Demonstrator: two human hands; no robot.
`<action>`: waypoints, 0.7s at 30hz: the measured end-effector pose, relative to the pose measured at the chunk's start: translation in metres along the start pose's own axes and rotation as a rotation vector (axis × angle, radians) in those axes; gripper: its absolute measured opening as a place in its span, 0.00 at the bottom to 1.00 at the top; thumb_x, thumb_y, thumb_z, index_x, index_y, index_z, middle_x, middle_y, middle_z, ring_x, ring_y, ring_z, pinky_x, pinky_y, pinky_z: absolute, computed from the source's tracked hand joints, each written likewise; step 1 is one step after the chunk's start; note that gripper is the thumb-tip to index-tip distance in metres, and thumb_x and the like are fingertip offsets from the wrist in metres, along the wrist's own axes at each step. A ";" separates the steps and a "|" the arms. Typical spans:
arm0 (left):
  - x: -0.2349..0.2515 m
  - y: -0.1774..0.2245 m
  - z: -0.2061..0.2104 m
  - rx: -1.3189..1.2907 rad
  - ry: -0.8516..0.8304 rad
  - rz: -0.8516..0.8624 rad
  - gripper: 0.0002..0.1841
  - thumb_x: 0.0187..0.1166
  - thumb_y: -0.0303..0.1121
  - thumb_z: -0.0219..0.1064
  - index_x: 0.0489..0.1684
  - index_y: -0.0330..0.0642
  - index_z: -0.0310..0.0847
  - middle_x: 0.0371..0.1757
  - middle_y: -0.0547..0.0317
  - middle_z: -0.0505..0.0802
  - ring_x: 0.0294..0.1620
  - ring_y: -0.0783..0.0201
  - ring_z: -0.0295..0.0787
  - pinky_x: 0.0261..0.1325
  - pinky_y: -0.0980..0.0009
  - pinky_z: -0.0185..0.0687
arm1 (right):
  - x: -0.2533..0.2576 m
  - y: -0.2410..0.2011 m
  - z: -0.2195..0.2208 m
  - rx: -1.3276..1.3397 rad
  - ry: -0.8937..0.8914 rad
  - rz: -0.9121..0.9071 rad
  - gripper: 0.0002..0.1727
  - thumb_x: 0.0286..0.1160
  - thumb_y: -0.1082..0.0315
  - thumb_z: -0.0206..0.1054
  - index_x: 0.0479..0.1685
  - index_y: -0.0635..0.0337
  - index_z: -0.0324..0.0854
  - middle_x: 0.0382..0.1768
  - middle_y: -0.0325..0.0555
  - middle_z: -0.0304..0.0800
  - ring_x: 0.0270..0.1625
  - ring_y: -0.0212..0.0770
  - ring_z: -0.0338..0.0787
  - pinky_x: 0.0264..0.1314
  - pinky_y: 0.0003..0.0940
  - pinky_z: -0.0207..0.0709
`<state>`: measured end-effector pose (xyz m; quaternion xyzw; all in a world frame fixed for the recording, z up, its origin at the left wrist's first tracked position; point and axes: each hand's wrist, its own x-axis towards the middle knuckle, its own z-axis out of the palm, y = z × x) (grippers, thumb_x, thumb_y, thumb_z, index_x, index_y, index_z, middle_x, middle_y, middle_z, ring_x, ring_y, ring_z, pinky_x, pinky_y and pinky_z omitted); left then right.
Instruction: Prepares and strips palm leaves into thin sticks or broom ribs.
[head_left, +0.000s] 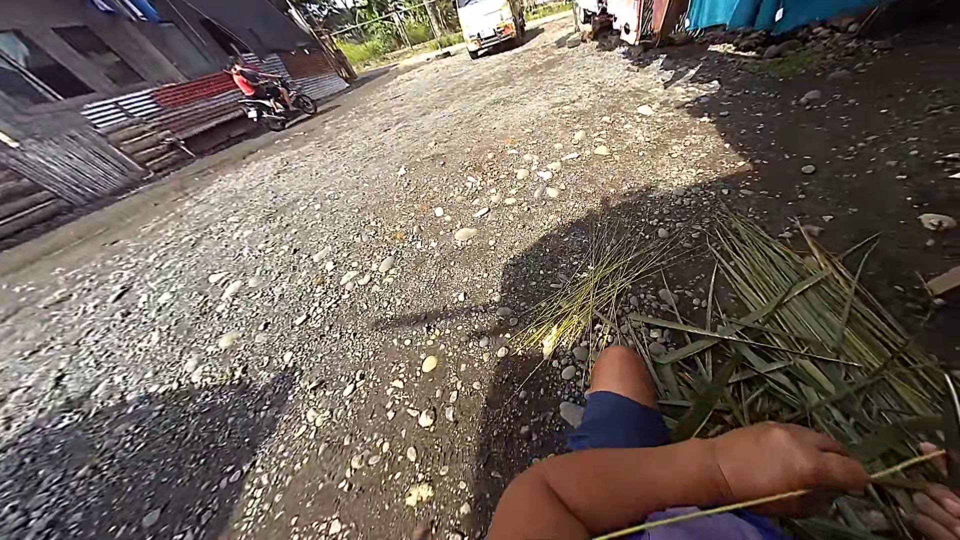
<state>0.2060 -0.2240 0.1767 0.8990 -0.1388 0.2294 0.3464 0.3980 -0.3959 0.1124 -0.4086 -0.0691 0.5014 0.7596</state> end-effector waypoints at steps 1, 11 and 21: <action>0.000 0.001 0.000 -0.010 0.008 0.005 0.07 0.75 0.15 0.64 0.40 0.23 0.89 0.46 0.34 0.94 0.53 0.41 0.94 0.61 0.52 0.87 | 0.003 -0.002 -0.007 0.007 0.046 -0.011 0.18 0.94 0.54 0.43 0.53 0.44 0.81 0.18 0.28 0.82 0.16 0.23 0.80 0.19 0.17 0.75; 0.003 0.008 -0.042 -0.075 0.165 -0.357 0.10 0.79 0.20 0.65 0.50 0.22 0.85 0.50 0.39 0.93 0.51 0.55 0.93 0.62 0.61 0.88 | 0.013 0.001 -0.089 -0.304 0.513 0.033 0.08 0.91 0.59 0.55 0.54 0.45 0.78 0.13 0.26 0.73 0.10 0.22 0.69 0.11 0.18 0.65; -0.011 -0.023 -0.061 -0.272 0.468 -0.520 0.01 0.79 0.17 0.63 0.39 0.29 0.78 0.52 0.47 0.95 0.48 0.56 0.97 0.54 0.60 0.95 | -0.003 0.017 -0.018 -0.282 -0.021 -0.011 0.23 0.73 0.59 0.64 0.69 0.51 0.83 0.18 0.25 0.73 0.13 0.22 0.69 0.14 0.18 0.66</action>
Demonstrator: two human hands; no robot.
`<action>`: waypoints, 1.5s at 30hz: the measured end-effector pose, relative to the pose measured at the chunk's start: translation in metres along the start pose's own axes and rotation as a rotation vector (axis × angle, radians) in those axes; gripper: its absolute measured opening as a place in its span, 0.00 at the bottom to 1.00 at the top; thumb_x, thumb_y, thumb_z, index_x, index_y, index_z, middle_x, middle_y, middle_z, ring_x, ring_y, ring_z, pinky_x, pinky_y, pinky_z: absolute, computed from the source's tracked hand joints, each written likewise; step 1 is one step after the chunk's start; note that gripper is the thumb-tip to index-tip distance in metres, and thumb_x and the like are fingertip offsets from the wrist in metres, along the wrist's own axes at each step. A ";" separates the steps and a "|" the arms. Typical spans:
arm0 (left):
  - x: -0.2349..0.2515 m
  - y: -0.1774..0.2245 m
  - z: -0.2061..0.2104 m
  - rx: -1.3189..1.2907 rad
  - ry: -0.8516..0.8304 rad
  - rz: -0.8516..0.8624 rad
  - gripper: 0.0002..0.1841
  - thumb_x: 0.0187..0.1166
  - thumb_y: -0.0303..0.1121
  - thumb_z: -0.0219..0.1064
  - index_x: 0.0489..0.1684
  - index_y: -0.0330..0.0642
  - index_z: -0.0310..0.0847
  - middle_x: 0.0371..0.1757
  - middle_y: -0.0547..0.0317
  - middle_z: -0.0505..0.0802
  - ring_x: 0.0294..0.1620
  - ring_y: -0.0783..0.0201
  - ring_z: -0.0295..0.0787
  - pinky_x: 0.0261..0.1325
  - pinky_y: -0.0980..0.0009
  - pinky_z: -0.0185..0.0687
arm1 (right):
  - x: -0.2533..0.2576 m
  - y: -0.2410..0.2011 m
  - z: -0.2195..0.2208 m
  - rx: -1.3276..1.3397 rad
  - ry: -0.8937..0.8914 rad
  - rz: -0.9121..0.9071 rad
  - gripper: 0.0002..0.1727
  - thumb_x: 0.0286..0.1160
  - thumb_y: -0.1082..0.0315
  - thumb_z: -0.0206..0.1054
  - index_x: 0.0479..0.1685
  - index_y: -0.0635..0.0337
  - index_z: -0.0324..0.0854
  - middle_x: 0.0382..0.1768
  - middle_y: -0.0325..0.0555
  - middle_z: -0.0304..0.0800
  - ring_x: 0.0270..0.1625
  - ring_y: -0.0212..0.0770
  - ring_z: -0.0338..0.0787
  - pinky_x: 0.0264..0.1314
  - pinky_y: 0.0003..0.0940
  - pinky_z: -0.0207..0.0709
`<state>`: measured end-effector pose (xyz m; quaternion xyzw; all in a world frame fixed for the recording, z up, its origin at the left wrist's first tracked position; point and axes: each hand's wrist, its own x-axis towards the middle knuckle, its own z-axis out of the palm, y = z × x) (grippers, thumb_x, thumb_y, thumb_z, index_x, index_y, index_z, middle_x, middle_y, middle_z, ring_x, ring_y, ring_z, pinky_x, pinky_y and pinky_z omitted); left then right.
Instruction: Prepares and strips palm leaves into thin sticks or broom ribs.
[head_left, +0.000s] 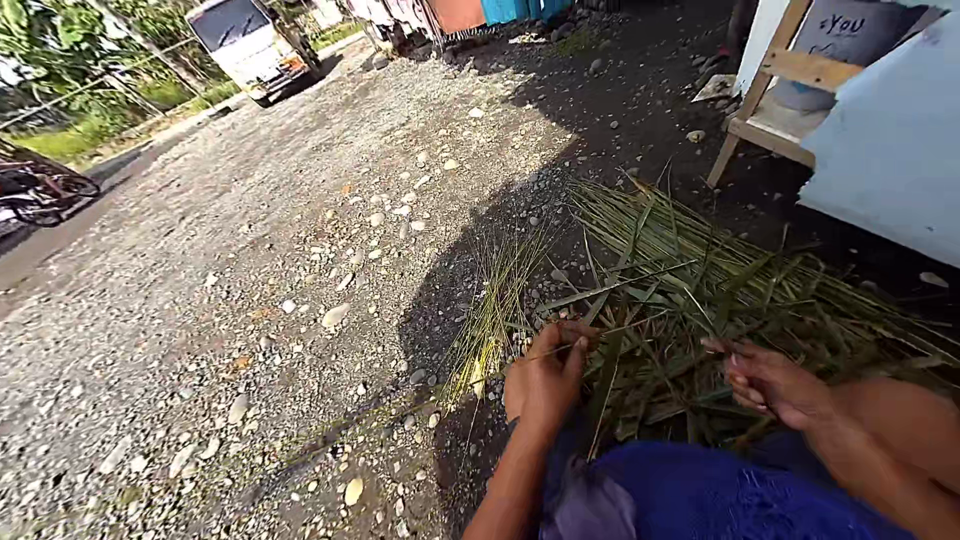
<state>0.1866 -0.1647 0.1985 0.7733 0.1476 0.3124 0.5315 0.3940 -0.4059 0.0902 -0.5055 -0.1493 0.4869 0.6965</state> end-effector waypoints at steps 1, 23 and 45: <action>-0.002 -0.001 0.006 -0.023 -0.001 0.005 0.02 0.78 0.16 0.63 0.38 0.30 0.78 0.52 0.47 0.95 0.48 0.57 0.97 0.54 0.61 0.95 | -0.002 -0.001 0.012 -0.022 -0.057 0.020 0.24 0.73 0.60 0.66 0.70 0.51 0.82 0.19 0.25 0.73 0.14 0.23 0.70 0.15 0.19 0.67; -0.032 0.005 0.024 -0.096 -0.281 0.023 0.02 0.77 0.16 0.64 0.37 0.27 0.82 0.50 0.47 0.94 0.49 0.61 0.95 0.58 0.64 0.92 | 0.017 0.029 0.013 -0.390 0.401 0.086 0.28 0.82 0.70 0.67 0.83 0.54 0.74 0.42 0.47 0.87 0.18 0.28 0.67 0.16 0.25 0.60; 0.095 -0.018 -0.219 0.922 0.544 -0.521 0.44 0.88 0.48 0.63 0.94 0.31 0.42 0.91 0.23 0.54 0.88 0.24 0.57 0.83 0.34 0.61 | 0.014 0.052 -0.012 -0.642 0.385 0.276 0.26 0.82 0.68 0.69 0.80 0.59 0.75 0.44 0.53 0.85 0.22 0.32 0.68 0.22 0.31 0.63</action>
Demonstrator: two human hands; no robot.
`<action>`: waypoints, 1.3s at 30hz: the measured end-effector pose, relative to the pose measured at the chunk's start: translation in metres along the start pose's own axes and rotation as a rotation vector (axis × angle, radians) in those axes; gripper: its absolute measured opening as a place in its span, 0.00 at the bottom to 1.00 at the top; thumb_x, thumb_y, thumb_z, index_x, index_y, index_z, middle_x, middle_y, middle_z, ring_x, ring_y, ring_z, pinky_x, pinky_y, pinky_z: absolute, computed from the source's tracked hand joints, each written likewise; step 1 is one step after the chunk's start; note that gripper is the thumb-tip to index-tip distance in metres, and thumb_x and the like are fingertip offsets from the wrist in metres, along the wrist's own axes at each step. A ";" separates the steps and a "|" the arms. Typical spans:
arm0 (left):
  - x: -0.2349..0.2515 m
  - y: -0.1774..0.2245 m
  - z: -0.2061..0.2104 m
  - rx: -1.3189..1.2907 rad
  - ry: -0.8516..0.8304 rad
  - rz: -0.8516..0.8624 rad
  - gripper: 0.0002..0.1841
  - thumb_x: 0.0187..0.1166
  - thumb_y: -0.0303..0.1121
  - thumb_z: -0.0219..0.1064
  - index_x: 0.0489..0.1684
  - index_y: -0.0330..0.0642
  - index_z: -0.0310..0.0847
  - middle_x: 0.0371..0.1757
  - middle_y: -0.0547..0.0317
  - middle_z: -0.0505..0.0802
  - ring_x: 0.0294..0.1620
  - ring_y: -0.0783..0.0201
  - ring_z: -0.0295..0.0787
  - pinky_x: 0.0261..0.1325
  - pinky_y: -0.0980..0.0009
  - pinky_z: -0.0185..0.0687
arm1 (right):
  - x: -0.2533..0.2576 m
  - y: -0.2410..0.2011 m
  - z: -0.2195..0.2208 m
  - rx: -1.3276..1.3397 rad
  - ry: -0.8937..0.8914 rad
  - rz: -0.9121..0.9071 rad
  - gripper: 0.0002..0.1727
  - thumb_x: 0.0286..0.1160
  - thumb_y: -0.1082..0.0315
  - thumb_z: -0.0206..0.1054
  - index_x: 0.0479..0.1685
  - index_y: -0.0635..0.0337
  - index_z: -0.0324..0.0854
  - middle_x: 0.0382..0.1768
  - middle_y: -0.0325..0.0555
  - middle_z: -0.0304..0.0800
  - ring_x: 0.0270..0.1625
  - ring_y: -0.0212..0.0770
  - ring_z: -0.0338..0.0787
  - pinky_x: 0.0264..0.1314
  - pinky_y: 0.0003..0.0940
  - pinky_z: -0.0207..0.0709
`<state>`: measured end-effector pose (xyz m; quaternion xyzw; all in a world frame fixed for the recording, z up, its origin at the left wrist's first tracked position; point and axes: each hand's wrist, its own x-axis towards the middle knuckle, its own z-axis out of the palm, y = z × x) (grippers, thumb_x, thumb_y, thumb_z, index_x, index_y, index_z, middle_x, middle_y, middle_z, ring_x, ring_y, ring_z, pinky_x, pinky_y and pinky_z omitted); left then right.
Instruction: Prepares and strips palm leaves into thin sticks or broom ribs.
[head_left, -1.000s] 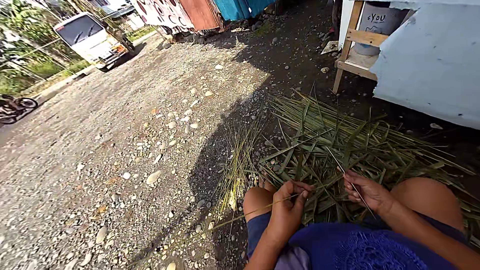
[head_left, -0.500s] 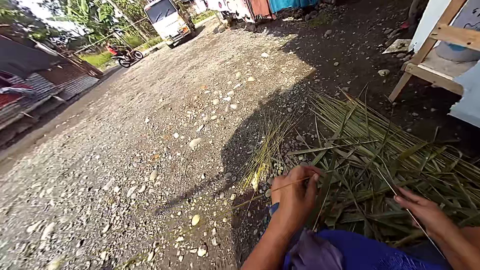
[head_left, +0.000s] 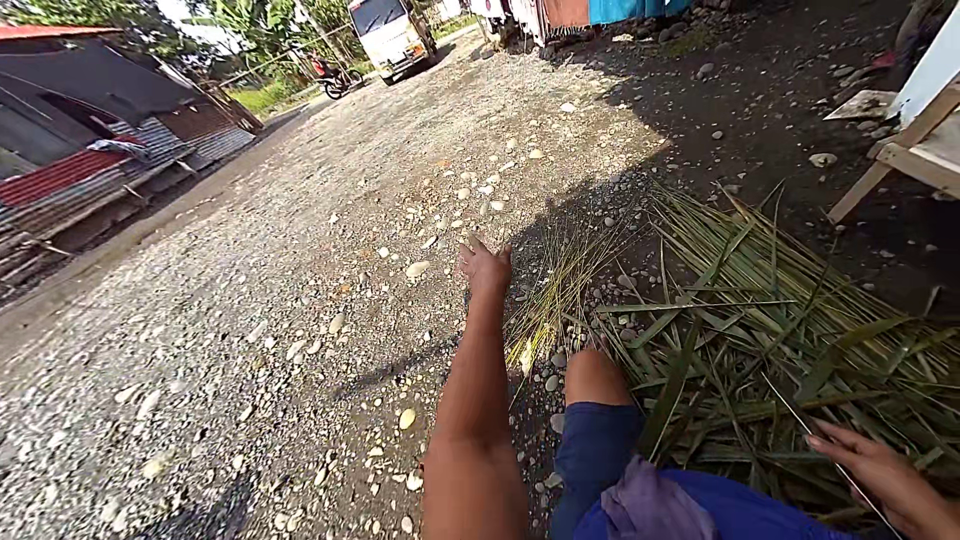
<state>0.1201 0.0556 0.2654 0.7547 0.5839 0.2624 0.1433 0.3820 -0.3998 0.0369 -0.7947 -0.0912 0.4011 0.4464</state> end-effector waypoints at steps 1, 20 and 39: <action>-0.004 0.001 0.013 -0.001 -0.035 -0.003 0.47 0.86 0.49 0.64 0.94 0.29 0.39 0.92 0.22 0.48 0.90 0.25 0.53 0.85 0.36 0.59 | 0.001 0.001 -0.001 -0.015 -0.002 -0.014 0.27 0.81 0.68 0.70 0.80 0.59 0.76 0.46 0.55 0.86 0.23 0.33 0.69 0.23 0.32 0.64; -0.224 0.040 0.185 0.696 -1.261 0.497 0.30 0.86 0.53 0.61 0.74 0.36 0.78 0.69 0.34 0.87 0.75 0.36 0.81 0.75 0.32 0.70 | 0.025 -0.007 -0.011 -0.165 0.098 -0.100 0.26 0.76 0.61 0.76 0.69 0.67 0.83 0.61 0.67 0.87 0.66 0.62 0.85 0.73 0.63 0.72; -0.196 0.035 0.051 0.023 -1.513 0.052 0.24 0.84 0.24 0.60 0.81 0.41 0.66 0.49 0.51 0.91 0.28 0.65 0.89 0.35 0.66 0.89 | 0.012 -0.013 -0.011 0.099 -0.031 0.017 0.21 0.81 0.63 0.72 0.69 0.62 0.82 0.45 0.51 0.85 0.26 0.34 0.71 0.27 0.32 0.67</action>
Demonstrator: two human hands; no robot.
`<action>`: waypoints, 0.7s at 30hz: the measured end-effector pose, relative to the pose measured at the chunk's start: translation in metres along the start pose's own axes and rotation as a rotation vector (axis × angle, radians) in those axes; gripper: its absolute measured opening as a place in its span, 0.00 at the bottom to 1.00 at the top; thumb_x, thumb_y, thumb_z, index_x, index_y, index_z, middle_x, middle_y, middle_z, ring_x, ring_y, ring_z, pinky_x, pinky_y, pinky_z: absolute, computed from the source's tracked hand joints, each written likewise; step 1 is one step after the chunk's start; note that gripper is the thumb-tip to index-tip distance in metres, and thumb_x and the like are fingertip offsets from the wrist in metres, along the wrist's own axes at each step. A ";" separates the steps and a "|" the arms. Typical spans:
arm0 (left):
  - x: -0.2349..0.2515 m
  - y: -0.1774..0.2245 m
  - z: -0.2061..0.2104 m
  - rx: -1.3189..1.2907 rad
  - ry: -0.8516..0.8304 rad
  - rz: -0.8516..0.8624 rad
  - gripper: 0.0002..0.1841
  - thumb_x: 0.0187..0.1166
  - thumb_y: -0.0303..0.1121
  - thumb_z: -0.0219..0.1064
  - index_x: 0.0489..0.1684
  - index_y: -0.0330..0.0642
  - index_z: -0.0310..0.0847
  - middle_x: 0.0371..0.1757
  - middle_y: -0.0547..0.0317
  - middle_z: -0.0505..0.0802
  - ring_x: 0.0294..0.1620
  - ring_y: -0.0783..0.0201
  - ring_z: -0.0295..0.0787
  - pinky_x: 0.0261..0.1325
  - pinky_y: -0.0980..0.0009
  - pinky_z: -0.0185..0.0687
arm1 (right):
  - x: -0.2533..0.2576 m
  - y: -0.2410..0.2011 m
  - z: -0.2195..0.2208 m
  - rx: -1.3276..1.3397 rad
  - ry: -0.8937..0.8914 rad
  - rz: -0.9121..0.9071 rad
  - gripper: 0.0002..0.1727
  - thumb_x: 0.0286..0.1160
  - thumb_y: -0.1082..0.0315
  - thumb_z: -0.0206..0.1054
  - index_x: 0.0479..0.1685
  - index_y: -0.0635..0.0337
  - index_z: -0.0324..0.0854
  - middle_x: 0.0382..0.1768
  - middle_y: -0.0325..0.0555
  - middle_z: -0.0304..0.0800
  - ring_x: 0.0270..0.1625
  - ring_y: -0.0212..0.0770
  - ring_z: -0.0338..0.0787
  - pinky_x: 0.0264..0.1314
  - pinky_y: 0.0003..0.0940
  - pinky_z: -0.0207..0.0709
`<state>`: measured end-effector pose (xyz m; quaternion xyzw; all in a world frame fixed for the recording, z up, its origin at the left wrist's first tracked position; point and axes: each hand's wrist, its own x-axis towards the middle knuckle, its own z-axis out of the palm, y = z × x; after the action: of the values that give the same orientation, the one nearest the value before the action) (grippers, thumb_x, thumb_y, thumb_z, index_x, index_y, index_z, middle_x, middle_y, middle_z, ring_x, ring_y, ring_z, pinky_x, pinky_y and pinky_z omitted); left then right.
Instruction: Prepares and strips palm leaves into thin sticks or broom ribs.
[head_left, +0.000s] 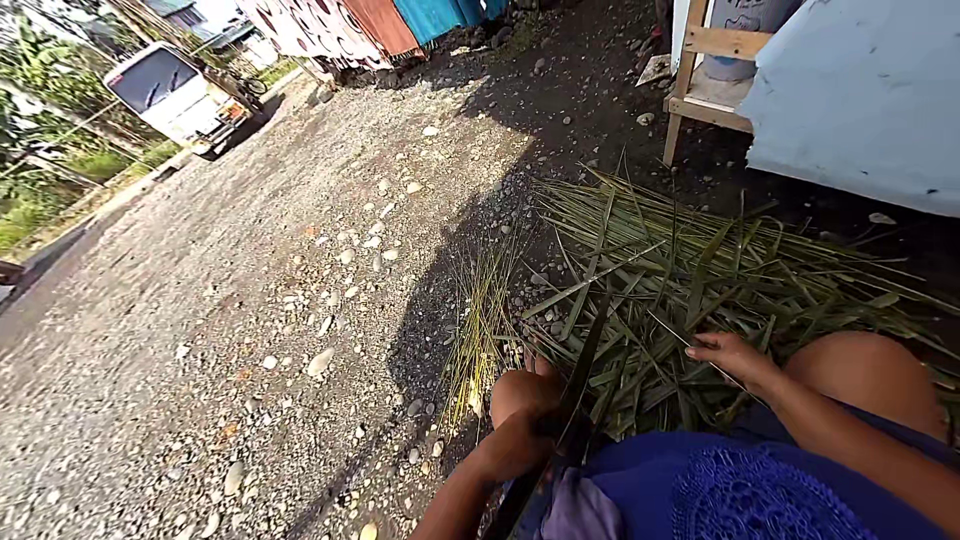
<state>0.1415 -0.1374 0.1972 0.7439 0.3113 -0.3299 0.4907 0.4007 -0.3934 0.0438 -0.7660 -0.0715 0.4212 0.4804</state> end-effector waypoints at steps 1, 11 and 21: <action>-0.017 0.002 -0.002 -0.097 -0.066 0.003 0.26 0.85 0.24 0.58 0.82 0.44 0.62 0.48 0.54 0.91 0.26 0.66 0.89 0.32 0.69 0.89 | 0.001 0.001 0.000 0.003 0.019 -0.003 0.21 0.81 0.64 0.72 0.69 0.62 0.82 0.46 0.52 0.85 0.27 0.35 0.72 0.29 0.33 0.68; -0.208 0.043 -0.016 -0.260 0.378 0.926 0.24 0.84 0.33 0.68 0.80 0.61 0.76 0.49 0.64 0.96 0.32 0.72 0.92 0.32 0.76 0.90 | 0.003 0.001 -0.003 0.106 0.227 -0.060 0.20 0.81 0.62 0.72 0.66 0.63 0.83 0.45 0.53 0.84 0.30 0.37 0.74 0.30 0.36 0.70; -0.001 0.049 -0.007 -0.025 0.580 0.732 0.23 0.92 0.40 0.49 0.78 0.37 0.76 0.30 0.69 0.89 0.19 0.78 0.74 0.23 0.79 0.73 | -0.038 -0.026 0.007 0.650 -0.092 -0.097 0.17 0.90 0.66 0.58 0.70 0.58 0.78 0.19 0.32 0.70 0.13 0.26 0.67 0.14 0.21 0.65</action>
<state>0.1808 -0.1472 0.2263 0.8605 0.1565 0.0903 0.4763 0.3799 -0.3943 0.0851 -0.5487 0.0089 0.4327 0.7153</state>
